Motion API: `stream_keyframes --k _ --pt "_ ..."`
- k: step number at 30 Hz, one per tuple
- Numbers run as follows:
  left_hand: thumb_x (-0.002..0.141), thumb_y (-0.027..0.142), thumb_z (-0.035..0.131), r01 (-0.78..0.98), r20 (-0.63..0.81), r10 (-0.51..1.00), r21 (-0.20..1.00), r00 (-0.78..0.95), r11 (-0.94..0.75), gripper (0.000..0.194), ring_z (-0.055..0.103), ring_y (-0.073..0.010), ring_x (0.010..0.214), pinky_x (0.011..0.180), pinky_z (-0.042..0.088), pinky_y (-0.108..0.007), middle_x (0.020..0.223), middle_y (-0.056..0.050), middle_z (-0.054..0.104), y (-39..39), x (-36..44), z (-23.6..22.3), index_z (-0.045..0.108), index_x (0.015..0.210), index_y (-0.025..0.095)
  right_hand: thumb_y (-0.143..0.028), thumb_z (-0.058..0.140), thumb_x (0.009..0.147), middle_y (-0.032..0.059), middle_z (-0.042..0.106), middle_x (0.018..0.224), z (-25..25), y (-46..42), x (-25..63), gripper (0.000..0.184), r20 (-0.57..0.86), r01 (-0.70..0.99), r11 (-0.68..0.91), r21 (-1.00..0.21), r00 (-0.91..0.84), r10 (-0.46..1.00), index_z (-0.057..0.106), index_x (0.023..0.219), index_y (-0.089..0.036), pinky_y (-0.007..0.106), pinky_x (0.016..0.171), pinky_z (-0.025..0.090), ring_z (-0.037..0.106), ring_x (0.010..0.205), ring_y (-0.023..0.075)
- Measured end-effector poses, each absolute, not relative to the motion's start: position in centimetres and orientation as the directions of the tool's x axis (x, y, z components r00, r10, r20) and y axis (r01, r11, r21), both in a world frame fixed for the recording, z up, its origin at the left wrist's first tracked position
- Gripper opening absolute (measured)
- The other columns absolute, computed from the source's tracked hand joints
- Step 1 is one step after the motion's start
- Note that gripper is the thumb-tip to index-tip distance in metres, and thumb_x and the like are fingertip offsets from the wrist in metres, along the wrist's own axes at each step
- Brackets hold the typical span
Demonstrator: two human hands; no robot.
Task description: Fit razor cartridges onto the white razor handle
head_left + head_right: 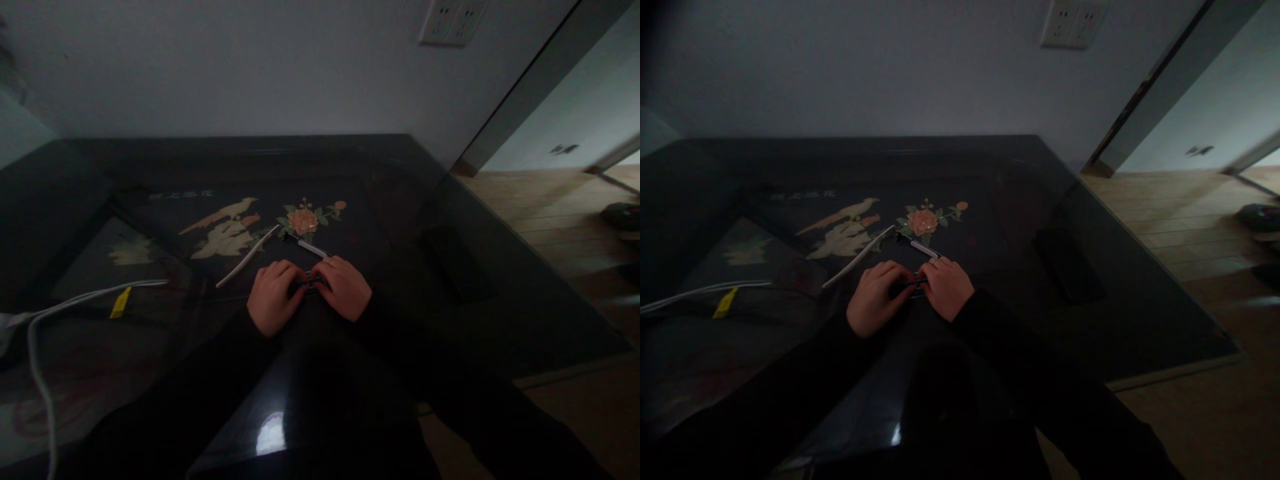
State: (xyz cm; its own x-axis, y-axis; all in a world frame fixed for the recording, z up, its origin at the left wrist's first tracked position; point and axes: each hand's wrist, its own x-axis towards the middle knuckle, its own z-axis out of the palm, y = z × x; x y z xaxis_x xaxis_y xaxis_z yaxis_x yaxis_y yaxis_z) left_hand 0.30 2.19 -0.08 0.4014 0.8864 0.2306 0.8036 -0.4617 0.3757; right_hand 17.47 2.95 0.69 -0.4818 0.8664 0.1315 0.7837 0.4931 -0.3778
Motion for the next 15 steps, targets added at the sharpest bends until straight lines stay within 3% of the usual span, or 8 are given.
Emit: stream_keyframes --k 15 --pt "0.084 0.024 0.055 0.806 0.225 0.889 0.377 0.398 -0.456 0.015 0.056 -0.0239 0.094 0.078 0.039 -0.037 0.095 -0.006 0.062 2.20 0.41 -0.05 0.060 0.097 0.018 -0.015 0.057 0.086 0.0087 0.063 0.100 0.79 2.95 17.33 0.012 0.104 0.799 0.493 -0.345 -0.490 0.866 0.060 0.097 -0.013 0.034 0.086 0.040 0.054 0.097 0.0227"
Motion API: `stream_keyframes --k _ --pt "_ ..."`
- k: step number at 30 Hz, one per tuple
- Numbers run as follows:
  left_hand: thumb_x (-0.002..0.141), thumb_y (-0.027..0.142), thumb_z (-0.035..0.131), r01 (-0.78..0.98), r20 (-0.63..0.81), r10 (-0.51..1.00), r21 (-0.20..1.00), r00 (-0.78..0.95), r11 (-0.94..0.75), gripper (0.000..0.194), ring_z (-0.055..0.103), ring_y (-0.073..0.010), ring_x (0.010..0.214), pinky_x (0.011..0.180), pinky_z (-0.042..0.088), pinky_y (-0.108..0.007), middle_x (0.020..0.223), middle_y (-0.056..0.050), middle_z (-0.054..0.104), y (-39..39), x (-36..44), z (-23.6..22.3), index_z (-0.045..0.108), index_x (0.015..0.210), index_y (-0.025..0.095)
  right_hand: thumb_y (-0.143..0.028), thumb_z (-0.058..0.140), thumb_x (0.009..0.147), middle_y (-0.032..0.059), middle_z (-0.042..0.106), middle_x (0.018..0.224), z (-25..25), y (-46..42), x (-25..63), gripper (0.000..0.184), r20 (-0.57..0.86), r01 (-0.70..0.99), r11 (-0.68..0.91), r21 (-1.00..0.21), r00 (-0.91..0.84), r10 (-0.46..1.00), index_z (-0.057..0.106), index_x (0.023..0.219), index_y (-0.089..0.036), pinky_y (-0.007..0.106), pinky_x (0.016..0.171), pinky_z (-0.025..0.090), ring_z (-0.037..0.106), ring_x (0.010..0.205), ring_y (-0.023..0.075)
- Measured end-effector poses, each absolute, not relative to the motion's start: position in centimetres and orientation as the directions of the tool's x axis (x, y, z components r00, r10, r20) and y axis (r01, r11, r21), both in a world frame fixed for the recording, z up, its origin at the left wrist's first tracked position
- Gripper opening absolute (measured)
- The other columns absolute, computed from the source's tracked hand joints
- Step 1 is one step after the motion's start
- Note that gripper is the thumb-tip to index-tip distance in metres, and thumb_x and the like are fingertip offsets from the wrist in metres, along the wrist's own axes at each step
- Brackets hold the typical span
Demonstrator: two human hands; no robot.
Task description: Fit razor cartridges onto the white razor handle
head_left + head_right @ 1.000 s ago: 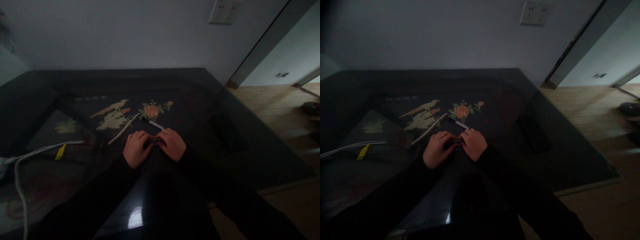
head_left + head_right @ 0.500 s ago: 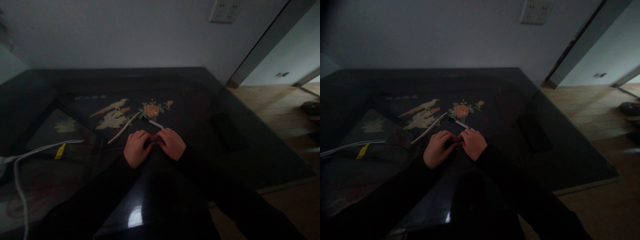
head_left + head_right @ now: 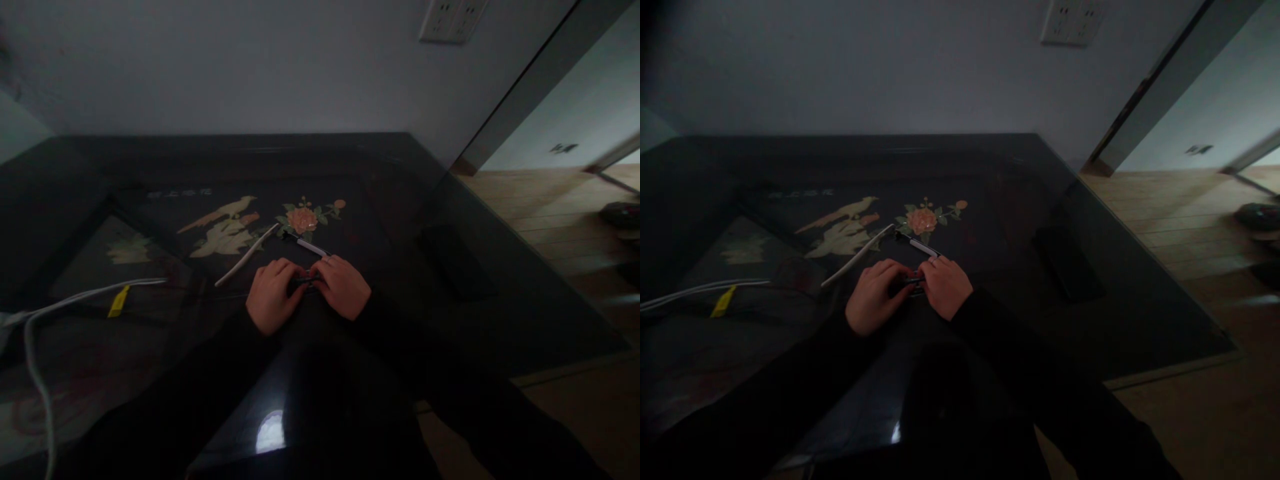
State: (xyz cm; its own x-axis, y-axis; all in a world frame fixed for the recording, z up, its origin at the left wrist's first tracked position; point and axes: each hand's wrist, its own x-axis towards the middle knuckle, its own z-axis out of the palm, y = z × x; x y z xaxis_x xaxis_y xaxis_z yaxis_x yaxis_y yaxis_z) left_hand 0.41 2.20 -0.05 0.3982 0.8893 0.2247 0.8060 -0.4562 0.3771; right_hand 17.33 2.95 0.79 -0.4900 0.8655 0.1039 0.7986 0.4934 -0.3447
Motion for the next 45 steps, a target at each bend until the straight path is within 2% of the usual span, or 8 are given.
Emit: stream_keyframes --k 5,27,30,33,36,39,42,45 --pt "0.084 0.022 0.053 0.807 0.216 0.889 0.374 0.404 -0.457 0.010 0.056 -0.0236 0.091 0.077 0.038 -0.037 0.090 -0.005 0.062 2.1 0.4 0.0 0.061 0.090 0.019 -0.014 0.056 0.086 0.0092 0.063 0.100 0.7 3.0 17.3 0.011 0.102 0.794 0.500 -0.345 -0.498 0.861 0.059 0.097 -0.013 0.033 0.086 0.040 0.054 0.097 0.0223" --pt "0.081 0.024 0.058 0.808 0.225 0.895 0.386 0.386 -0.445 0.011 0.056 -0.0241 0.092 0.078 0.041 -0.038 0.093 -0.006 0.063 2.3 0.4 0.2 0.060 0.090 0.019 -0.018 0.060 0.085 0.0063 0.062 0.091 0.7 3.4 17.6 0.005 0.118 0.786 0.486 -0.381 -0.480 0.869 0.062 0.089 -0.016 0.031 0.078 0.038 0.054 0.090 0.0196" --pt "0.079 0.022 0.060 0.764 0.247 0.891 0.460 0.381 -0.454 0.018 0.055 -0.0236 0.095 0.081 0.042 -0.039 0.097 -0.006 0.062 2.5 0.3 0.4 0.058 0.096 0.019 -0.018 0.061 0.085 0.0057 0.061 0.087 0.6 3.6 17.8 0.004 0.157 0.765 0.492 -0.415 -0.473 0.867 0.063 0.086 -0.015 0.030 0.076 0.038 0.054 0.086 0.0186" --pt "0.079 0.023 0.060 0.628 0.270 0.888 0.632 0.372 -0.455 0.023 0.056 -0.0206 0.092 0.082 0.045 -0.037 0.098 -0.007 0.061 2.7 0.1 1.0 0.058 0.102 0.018 -0.017 0.062 0.084 0.0035 0.059 0.080 0.9 3.9 18.2 0.002 0.217 0.709 0.492 -0.505 -0.447 0.868 0.063 0.083 -0.015 0.028 0.074 0.038 0.053 0.081 0.0168" --pt "0.083 0.031 0.056 0.449 0.184 0.926 0.832 0.330 -0.325 0.026 0.058 -0.0184 0.086 0.079 0.048 -0.035 0.097 -0.007 0.063 2.8 -0.1 1.9 0.059 0.105 0.016 -0.016 0.064 0.082 -0.0002 0.053 0.071 1.8 4.1 18.7 0.003 0.247 0.609 0.471 -0.638 -0.418 0.874 0.063 0.079 -0.015 0.025 0.067 0.038 0.050 0.070 0.0135" --pt "0.084 0.044 0.053 0.249 -0.042 0.915 0.966 0.402 -0.065 0.037 0.060 -0.0174 0.076 0.072 0.049 -0.034 0.088 -0.006 0.065 2.8 -0.2 2.5 0.060 0.104 0.014 -0.016 0.064 0.081 -0.0019 0.051 0.070 2.9 4.2 19.3 0.003 0.251 0.465 0.462 -0.755 -0.447 0.859 0.064 0.079 -0.015 0.023 0.062 0.038 0.050 0.066 0.0113" --pt "0.079 0.055 0.055 0.083 -0.224 0.804 0.973 0.551 0.214 0.046 0.059 -0.0169 0.069 0.062 0.049 -0.032 0.087 -0.009 0.065 2.6 -0.2 2.5 0.062 0.099 0.014 -0.018 0.066 0.080 -0.0013 0.053 0.072 3.7 4.2 19.9 0.005 0.224 0.342 0.448 -0.826 -0.530 0.818 0.064 0.078 -0.014 0.023 0.061 0.040 0.051 0.066 0.0110" --pt "0.073 0.056 0.062 0.013 -0.293 0.710 0.929 0.640 0.371 0.048 0.059 -0.0170 0.069 0.057 0.047 -0.030 0.093 -0.013 0.065 2.2 -0.2 2.3 0.062 0.096 0.015 -0.021 0.067 0.078 -0.0001 0.056 0.075 4.1 4.2 20.2 0.007 0.202 0.254 0.425 -0.869 -0.602 0.773 0.064 0.077 -0.014 0.025 0.066 0.042 0.053 0.071 0.0121"
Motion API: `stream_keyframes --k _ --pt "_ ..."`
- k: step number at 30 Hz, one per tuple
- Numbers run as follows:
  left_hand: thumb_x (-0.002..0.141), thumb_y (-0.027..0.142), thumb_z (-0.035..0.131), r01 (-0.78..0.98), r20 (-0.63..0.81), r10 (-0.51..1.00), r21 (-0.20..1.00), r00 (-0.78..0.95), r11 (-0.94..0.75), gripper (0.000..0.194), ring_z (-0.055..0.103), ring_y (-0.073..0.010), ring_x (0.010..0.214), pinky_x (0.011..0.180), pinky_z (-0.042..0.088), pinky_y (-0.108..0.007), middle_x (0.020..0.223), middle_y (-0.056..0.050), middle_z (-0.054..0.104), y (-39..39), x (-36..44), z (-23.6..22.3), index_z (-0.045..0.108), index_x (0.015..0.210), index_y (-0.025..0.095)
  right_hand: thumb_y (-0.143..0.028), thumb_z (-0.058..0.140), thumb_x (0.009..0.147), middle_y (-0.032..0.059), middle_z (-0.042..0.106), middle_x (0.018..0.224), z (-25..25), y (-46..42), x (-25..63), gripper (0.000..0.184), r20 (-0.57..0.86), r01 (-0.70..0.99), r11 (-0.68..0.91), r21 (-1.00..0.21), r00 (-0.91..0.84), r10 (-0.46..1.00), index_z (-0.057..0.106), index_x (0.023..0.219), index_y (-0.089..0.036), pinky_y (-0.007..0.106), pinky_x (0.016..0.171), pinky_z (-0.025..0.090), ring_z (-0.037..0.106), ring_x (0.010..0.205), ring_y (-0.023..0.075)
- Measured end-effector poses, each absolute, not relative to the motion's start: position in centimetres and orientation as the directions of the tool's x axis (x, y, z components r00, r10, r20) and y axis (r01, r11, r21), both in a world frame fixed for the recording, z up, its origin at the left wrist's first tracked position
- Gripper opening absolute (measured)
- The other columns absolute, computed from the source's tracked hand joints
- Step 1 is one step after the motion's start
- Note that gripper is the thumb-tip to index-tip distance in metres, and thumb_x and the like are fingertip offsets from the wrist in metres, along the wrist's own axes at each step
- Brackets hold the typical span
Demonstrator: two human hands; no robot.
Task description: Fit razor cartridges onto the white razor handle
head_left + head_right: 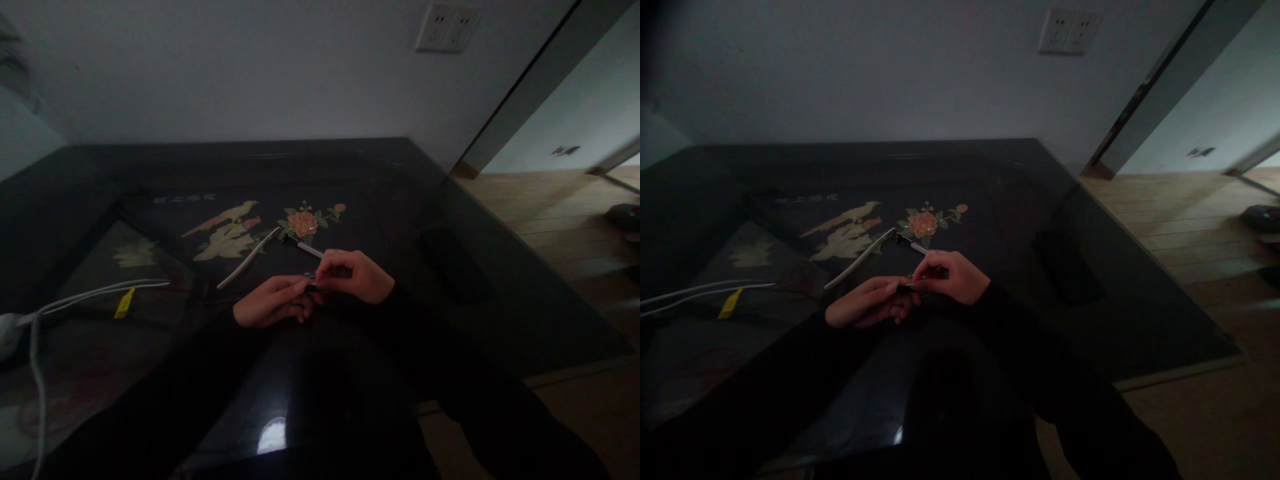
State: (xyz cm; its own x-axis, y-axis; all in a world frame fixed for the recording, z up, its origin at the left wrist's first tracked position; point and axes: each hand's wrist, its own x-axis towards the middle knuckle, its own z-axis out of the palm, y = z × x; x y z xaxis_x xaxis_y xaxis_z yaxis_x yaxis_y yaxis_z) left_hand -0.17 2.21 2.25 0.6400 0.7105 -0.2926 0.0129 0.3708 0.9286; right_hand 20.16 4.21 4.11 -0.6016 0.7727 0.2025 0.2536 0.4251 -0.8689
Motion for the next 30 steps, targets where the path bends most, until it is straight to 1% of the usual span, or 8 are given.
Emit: stream_keyframes --k 9,12,14,16,19,22,26,30 --pt "0.060 0.055 0.076 -0.094 -0.196 0.665 0.923 0.721 0.374 0.050 0.055 -0.0128 0.062 0.059 0.044 -0.028 0.078 -0.007 0.063 1.8 0.0 2.3 0.064 0.084 0.013 -0.032 0.066 0.079 0.0004 0.057 0.078 4.1 3.8 20.1 0.018 0.154 0.080 0.300 -0.950 -0.718 0.679 0.062 0.078 -0.014 0.026 0.068 0.044 0.054 0.072 0.0120" --pt "0.063 0.054 0.075 -0.155 -0.154 0.651 0.907 0.743 0.392 0.051 0.056 -0.0133 0.063 0.058 0.043 -0.026 0.076 -0.007 0.061 1.7 0.2 2.0 0.061 0.086 0.011 -0.034 0.063 0.081 -0.0001 0.057 0.076 3.5 4.3 19.8 0.022 0.171 0.114 0.314 -0.943 -0.642 0.747 0.063 0.090 -0.014 0.024 0.063 0.042 0.054 0.069 0.0115" --pt "0.067 0.054 0.072 -0.221 -0.105 0.670 0.897 0.735 0.383 0.050 0.054 -0.0124 0.063 0.056 0.042 -0.024 0.074 -0.005 0.060 1.7 0.4 1.8 0.059 0.089 0.011 -0.032 0.059 0.085 0.0010 0.059 0.078 2.8 5.2 19.3 0.021 0.222 0.264 0.378 -0.887 -0.474 0.852 0.063 0.094 -0.014 0.024 0.063 0.042 0.053 0.068 0.0117" --pt "0.071 0.053 0.069 -0.255 -0.058 0.709 0.910 0.703 0.327 0.048 0.052 -0.0110 0.061 0.054 0.040 -0.022 0.073 -0.004 0.058 1.8 0.5 1.5 0.058 0.092 0.011 -0.029 0.054 0.088 0.0029 0.060 0.080 2.1 6.4 18.6 0.018 0.311 0.471 0.420 -0.776 -0.293 0.904 0.063 0.089 -0.014 0.026 0.067 0.043 0.053 0.071 0.0134" --pt "0.074 0.052 0.066 -0.251 0.033 0.784 0.955 0.620 0.158 0.046 0.048 -0.0096 0.057 0.052 0.036 -0.022 0.070 -0.001 0.055 2.0 0.5 1.1 0.056 0.093 0.011 -0.034 0.054 0.088 0.0081 0.062 0.092 1.3 7.9 17.4 0.024 0.328 0.750 0.439 -0.496 -0.307 0.894 0.063 0.096 -0.014 0.032 0.079 0.043 0.054 0.088 0.0200" --pt "0.076 0.056 0.061 -0.306 0.142 0.863 0.952 0.484 0.015 0.047 0.043 -0.0083 0.052 0.049 0.031 -0.022 0.065 0.002 0.052 2.3 0.4 0.6 0.052 0.094 0.013 -0.036 0.056 0.087 0.0128 0.061 0.103 0.7 8.7 16.4 0.027 0.274 0.852 0.434 -0.294 -0.360 0.892 0.061 0.102 -0.013 0.037 0.084 0.043 0.053 0.098 0.0246" --pt "0.076 0.056 0.059 -0.329 0.197 0.908 0.942 0.368 -0.071 0.045 0.041 -0.0080 0.049 0.047 0.028 -0.022 0.062 0.004 0.051 2.8 0.2 -0.2 0.047 0.094 0.016 -0.024 0.054 0.089 0.0142 0.060 0.104 -0.2 9.1 15.8 0.017 0.278 0.848 0.467 -0.251 -0.399 0.874 0.061 0.098 -0.011 0.035 0.087 0.042 0.053 0.100 0.0238" --pt "0.081 0.052 0.056 -0.281 0.228 0.934 0.948 0.274 -0.150 0.039 0.041 -0.0083 0.049 0.047 0.028 -0.022 0.062 0.004 0.049 3.2 0.1 -0.6 0.046 0.095 0.017 -0.016 0.051 0.089 0.0150 0.062 0.101 -0.6 9.7 16.1 0.011 0.306 0.823 0.458 -0.336 -0.364 0.880 0.059 0.094 -0.010 0.037 0.089 0.041 0.055 0.098 0.0244"
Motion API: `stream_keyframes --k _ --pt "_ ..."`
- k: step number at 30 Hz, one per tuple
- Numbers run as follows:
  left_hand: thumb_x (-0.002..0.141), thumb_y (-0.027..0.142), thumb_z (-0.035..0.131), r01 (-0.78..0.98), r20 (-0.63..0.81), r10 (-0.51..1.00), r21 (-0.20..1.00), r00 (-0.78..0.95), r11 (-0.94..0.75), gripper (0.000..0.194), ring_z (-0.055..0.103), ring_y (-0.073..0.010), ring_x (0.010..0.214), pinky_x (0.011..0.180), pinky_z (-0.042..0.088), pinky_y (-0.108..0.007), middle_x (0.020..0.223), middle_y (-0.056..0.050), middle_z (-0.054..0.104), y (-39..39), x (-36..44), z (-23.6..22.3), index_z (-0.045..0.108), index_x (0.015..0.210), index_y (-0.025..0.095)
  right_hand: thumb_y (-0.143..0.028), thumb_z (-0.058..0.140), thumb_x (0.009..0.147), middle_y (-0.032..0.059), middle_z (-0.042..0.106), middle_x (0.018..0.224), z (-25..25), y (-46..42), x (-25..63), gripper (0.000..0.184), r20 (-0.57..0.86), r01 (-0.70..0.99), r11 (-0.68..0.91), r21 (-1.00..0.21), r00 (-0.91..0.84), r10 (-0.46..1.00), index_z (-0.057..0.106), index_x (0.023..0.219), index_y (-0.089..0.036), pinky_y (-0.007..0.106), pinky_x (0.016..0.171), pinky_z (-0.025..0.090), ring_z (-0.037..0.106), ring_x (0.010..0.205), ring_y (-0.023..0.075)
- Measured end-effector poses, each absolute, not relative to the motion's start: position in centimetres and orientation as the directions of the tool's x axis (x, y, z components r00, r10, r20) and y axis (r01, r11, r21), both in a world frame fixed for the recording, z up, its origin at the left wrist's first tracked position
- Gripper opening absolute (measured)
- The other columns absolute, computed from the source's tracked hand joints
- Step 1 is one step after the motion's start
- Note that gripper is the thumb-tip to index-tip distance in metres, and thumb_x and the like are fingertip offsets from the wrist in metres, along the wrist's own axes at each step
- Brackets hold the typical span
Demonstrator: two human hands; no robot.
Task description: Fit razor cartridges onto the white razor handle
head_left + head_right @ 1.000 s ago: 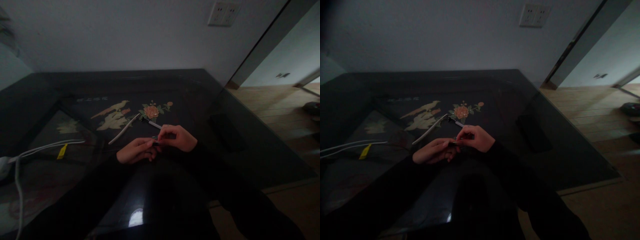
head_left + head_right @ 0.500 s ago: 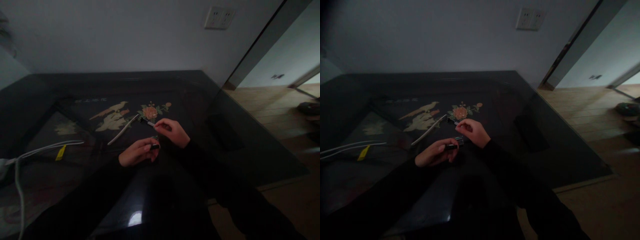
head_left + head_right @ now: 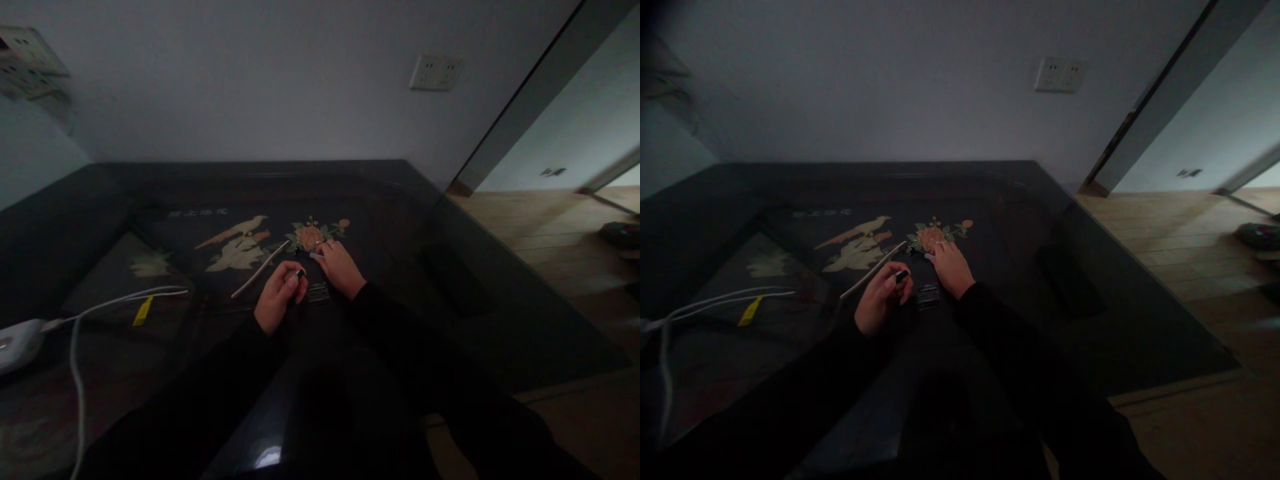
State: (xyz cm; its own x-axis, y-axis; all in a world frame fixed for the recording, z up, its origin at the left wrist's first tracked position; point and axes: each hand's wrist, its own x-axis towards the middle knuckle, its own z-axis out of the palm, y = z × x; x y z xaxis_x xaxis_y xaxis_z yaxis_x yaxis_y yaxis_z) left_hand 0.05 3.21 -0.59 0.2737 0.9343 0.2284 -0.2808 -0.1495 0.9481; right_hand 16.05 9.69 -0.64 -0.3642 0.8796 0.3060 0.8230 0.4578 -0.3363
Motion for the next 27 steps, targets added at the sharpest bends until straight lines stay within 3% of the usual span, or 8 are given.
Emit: stream_keyframes --k 4,7,10,12,17,27 --pt "0.082 0.049 0.056 -0.236 0.315 0.922 0.936 0.227 -0.262 0.037 0.040 -0.0079 0.049 0.047 0.029 -0.021 0.063 0.005 0.048 3.0 0.0 -0.5 0.046 0.098 0.018 -0.018 0.045 0.092 0.0068 0.064 0.087 0.3 8.9 17.5 0.017 0.254 0.674 0.320 -0.666 -0.199 0.947 0.052 0.106 -0.013 0.031 0.073 0.045 0.059 0.074 0.0177" --pt "0.081 0.048 0.058 -0.196 0.382 0.894 0.919 0.233 -0.342 0.038 0.041 -0.0082 0.053 0.050 0.032 -0.021 0.068 0.004 0.049 2.3 0.1 -0.5 0.046 0.101 0.019 -0.019 0.046 0.090 -0.0001 0.061 0.075 1.7 6.6 19.3 0.028 0.274 0.460 0.359 -0.812 -0.244 0.930 0.047 0.118 -0.014 0.026 0.062 0.044 0.054 0.059 0.0127" --pt "0.080 0.047 0.059 -0.091 0.419 0.878 0.908 0.231 -0.409 0.039 0.045 -0.0097 0.059 0.056 0.036 -0.023 0.072 0.002 0.051 1.4 0.2 -0.4 0.048 0.104 0.018 -0.024 0.049 0.090 0.0038 0.063 0.092 2.6 3.6 21.2 0.028 0.295 0.389 0.411 -0.825 -0.325 0.899 0.053 0.117 -0.017 0.026 0.064 0.046 0.055 0.060 0.0111" --pt "0.080 0.044 0.060 -0.020 0.428 0.870 0.899 0.246 -0.437 0.039 0.047 -0.0108 0.061 0.057 0.037 -0.024 0.072 0.001 0.053 0.9 0.3 -0.3 0.048 0.105 0.017 -0.026 0.051 0.089 0.0056 0.064 0.097 2.6 2.0 22.0 0.024 0.329 0.397 0.460 -0.794 -0.355 0.875 0.059 0.111 -0.019 0.028 0.073 0.047 0.060 0.077 0.0150" --pt "0.077 0.037 0.063 0.043 0.468 0.835 0.865 0.290 -0.500 0.038 0.051 -0.0113 0.061 0.056 0.042 -0.023 0.073 0.000 0.055 0.3 0.5 0.1 0.048 0.106 0.018 -0.027 0.045 0.093 0.0054 0.064 0.087 2.2 0.3 22.3 0.026 0.380 0.325 0.554 -0.766 -0.466 0.799 0.062 0.111 -0.020 0.028 0.073 0.047 0.060 0.080 0.0161" --pt "0.074 0.033 0.066 0.065 0.481 0.833 0.855 0.273 -0.515 0.040 0.053 -0.0108 0.059 0.054 0.044 -0.022 0.074 0.000 0.059 0.2 0.4 0.3 0.050 0.107 0.018 -0.023 0.046 0.093 0.0053 0.065 0.087 1.7 -0.1 21.7 0.021 0.391 0.301 0.554 -0.776 -0.459 0.797 0.063 0.106 -0.019 0.028 0.073 0.048 0.061 0.080 0.0158"
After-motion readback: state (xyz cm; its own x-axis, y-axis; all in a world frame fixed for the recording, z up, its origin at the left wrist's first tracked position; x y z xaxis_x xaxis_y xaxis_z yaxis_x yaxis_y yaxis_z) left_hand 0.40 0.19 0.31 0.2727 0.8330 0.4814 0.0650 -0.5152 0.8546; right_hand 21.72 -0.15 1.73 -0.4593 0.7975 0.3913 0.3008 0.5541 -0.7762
